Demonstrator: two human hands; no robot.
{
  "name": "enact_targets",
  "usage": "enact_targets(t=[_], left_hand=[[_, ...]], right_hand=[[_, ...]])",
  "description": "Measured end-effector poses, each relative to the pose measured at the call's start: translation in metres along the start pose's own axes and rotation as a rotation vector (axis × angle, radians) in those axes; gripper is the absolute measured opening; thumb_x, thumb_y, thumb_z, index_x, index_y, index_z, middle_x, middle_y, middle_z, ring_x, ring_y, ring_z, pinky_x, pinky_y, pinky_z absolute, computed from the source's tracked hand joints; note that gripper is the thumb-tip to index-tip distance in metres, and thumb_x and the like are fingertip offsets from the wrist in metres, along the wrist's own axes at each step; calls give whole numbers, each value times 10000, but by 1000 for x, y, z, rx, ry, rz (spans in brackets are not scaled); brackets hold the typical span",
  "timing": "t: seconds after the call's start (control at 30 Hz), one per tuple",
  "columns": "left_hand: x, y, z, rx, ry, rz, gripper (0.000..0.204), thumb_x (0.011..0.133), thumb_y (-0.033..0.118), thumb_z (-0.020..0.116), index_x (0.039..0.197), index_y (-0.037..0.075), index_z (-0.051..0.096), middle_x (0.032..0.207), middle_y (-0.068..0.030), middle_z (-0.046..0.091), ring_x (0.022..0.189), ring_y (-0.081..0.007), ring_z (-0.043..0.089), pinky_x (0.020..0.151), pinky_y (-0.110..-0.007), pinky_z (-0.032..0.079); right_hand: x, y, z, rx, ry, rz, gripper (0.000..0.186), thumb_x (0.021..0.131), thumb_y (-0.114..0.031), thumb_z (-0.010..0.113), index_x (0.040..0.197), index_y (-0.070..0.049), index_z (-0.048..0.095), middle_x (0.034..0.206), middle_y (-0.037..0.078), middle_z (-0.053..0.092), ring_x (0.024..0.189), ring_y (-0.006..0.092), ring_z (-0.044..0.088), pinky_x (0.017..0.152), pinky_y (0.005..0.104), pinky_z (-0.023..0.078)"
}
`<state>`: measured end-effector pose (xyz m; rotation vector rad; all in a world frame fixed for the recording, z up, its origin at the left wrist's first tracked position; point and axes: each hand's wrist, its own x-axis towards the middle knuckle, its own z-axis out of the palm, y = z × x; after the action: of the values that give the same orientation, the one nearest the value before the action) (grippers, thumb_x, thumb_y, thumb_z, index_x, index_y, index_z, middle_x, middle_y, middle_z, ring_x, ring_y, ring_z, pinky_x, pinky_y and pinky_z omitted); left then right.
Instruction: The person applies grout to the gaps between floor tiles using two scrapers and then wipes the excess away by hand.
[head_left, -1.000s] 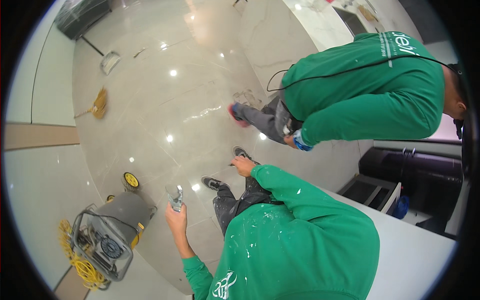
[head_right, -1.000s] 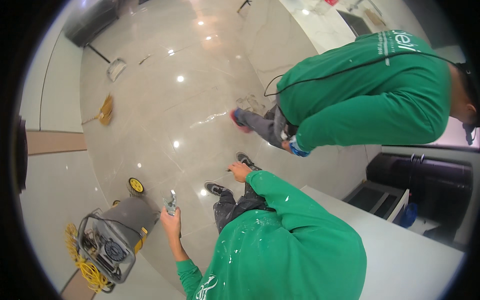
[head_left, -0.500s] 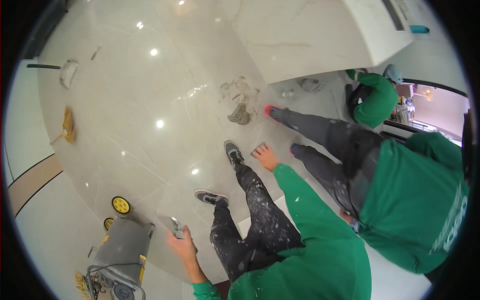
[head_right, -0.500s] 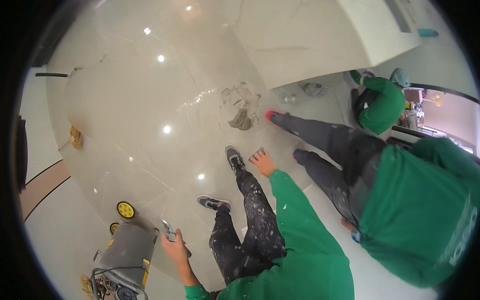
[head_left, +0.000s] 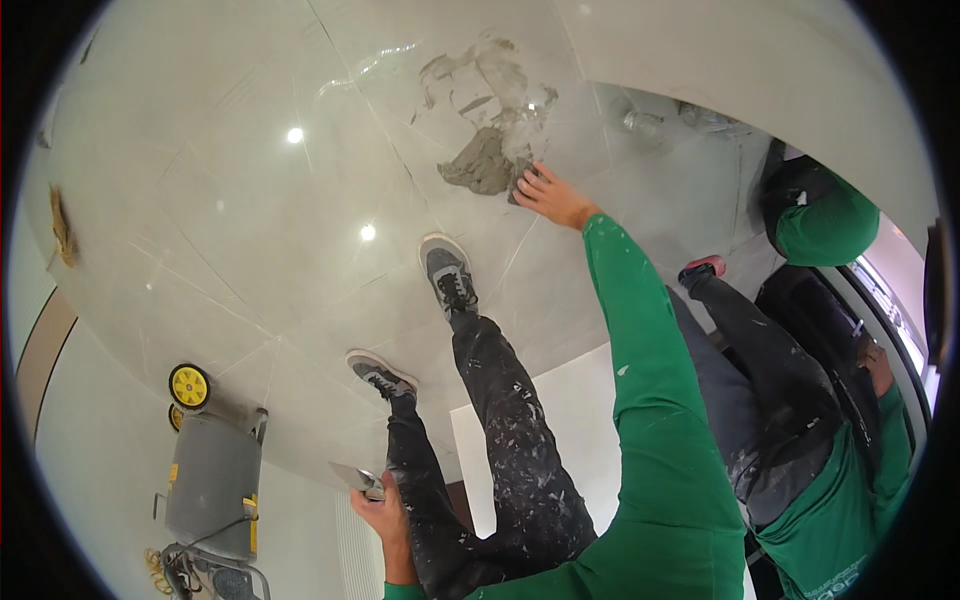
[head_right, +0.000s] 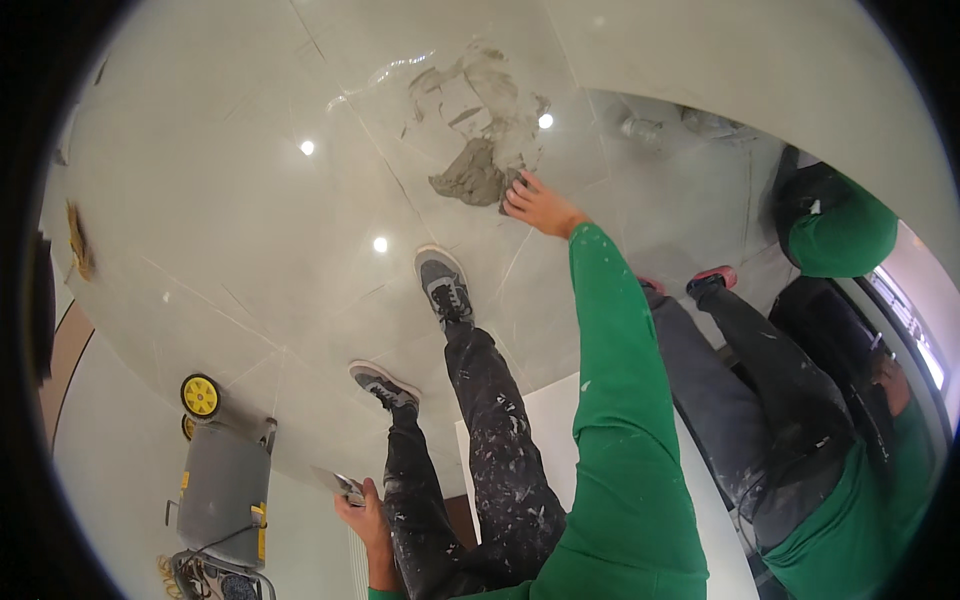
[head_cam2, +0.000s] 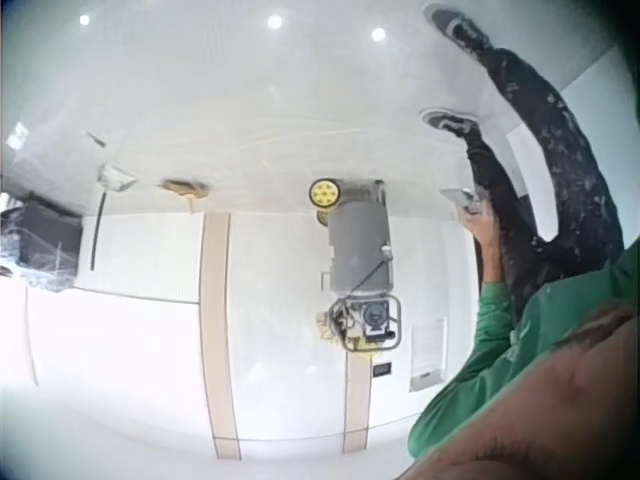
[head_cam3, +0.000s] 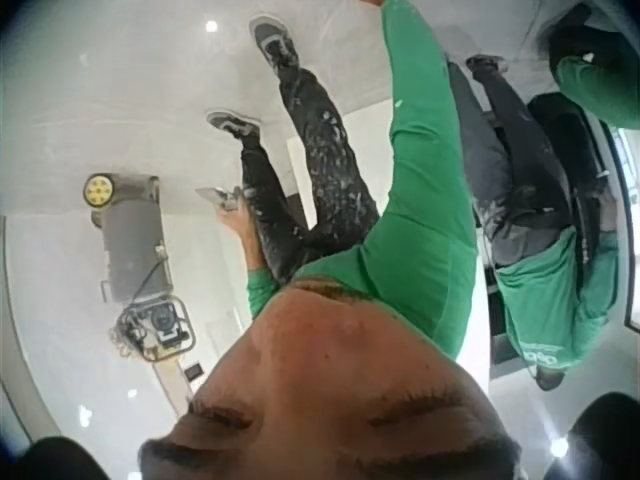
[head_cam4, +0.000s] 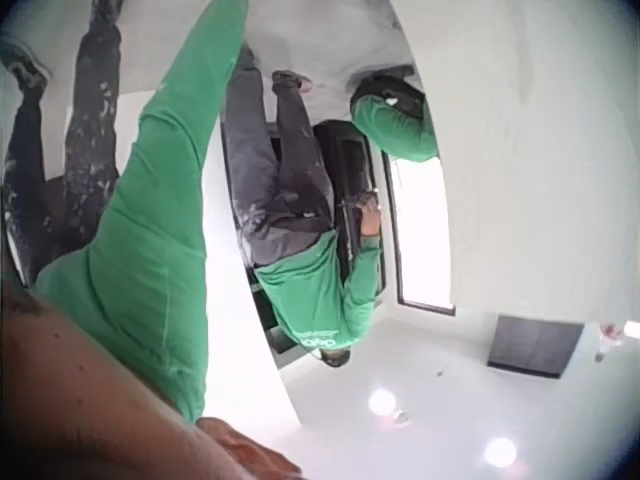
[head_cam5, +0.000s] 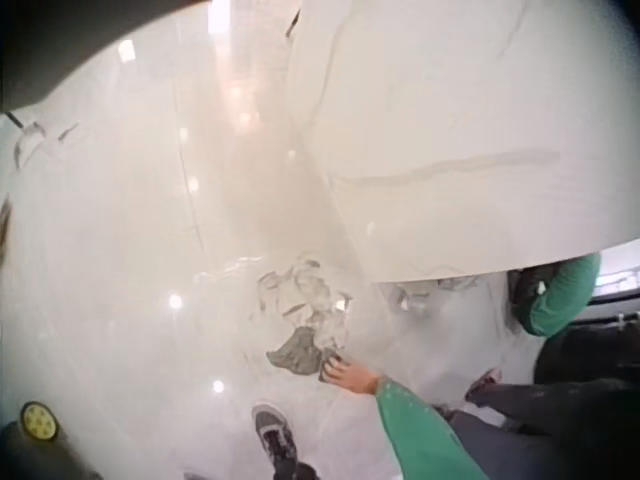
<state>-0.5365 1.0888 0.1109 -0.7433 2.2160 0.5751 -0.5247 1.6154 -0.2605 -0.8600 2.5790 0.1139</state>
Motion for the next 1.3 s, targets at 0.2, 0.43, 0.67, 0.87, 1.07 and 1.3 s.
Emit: enact_targets(t=[0.2, 0.43, 0.67, 0.87, 1.07, 1.3], left_hand=[[12, 1, 18, 33, 34, 189, 222, 889, 120, 715, 889, 10, 522, 729, -37, 529, 528, -105, 491, 480, -263, 404], [-21, 31, -20, -43, 90, 178, 219, 869, 117, 724, 900, -20, 556, 737, -66, 541, 640, -158, 520, 586, -321, 430], [-126, 57, -106, -202, 63, 310, 248, 859, 142, 736, 969, -42, 611, 818, -111, 616, 751, -210, 563, 699, -367, 474], [-242, 48, -224, -408, 91, 568, 307, 827, 111, 718, 1106, -8, 672, 919, -166, 731, 879, -276, 719, 780, -378, 526], [-325, -46, -348, -315, 236, 529, 420, 745, 197, 751, 1127, 38, 677, 848, -215, 683, 802, -421, 652, 723, -428, 527], [-418, -230, -437, -644, 470, 504, 360, 722, 167, 733, 1052, 33, 687, 808, -215, 681, 764, -402, 661, 697, -439, 524]], right_hand=[[6, 16, 45, -58, -90, 1, 448, 930, -199, 565, 1365, -116, 498, 1358, 75, 505, 1330, 291, 425, 1201, 564, 231], [-23, 24, -17, -36, -595, 235, 282, 973, -211, 535, 1221, -177, 666, 1312, 63, 562, 1286, 277, 463, 1123, 510, 316], [-84, -37, -196, 1320, 57, 602, 322, 935, -78, 559, 1250, -71, 624, 1270, 119, 625, 1183, 309, 563, 1028, 452, 419], [-71, -125, -582, 1584, 139, 290, 299, 996, -85, 523, 1282, -47, 600, 1264, 80, 603, 1191, 188, 551, 1004, 344, 428], [-65, -301, -866, 1120, 524, -615, 456, 860, 51, 561, 1298, -65, 612, 1319, 123, 565, 1257, 307, 550, 1063, 424, 458], [-16, -549, -951, 632, 651, -1367, 603, 744, 104, 577, 1300, -115, 653, 1385, 181, 509, 1290, 378, 518, 1140, 582, 393]])
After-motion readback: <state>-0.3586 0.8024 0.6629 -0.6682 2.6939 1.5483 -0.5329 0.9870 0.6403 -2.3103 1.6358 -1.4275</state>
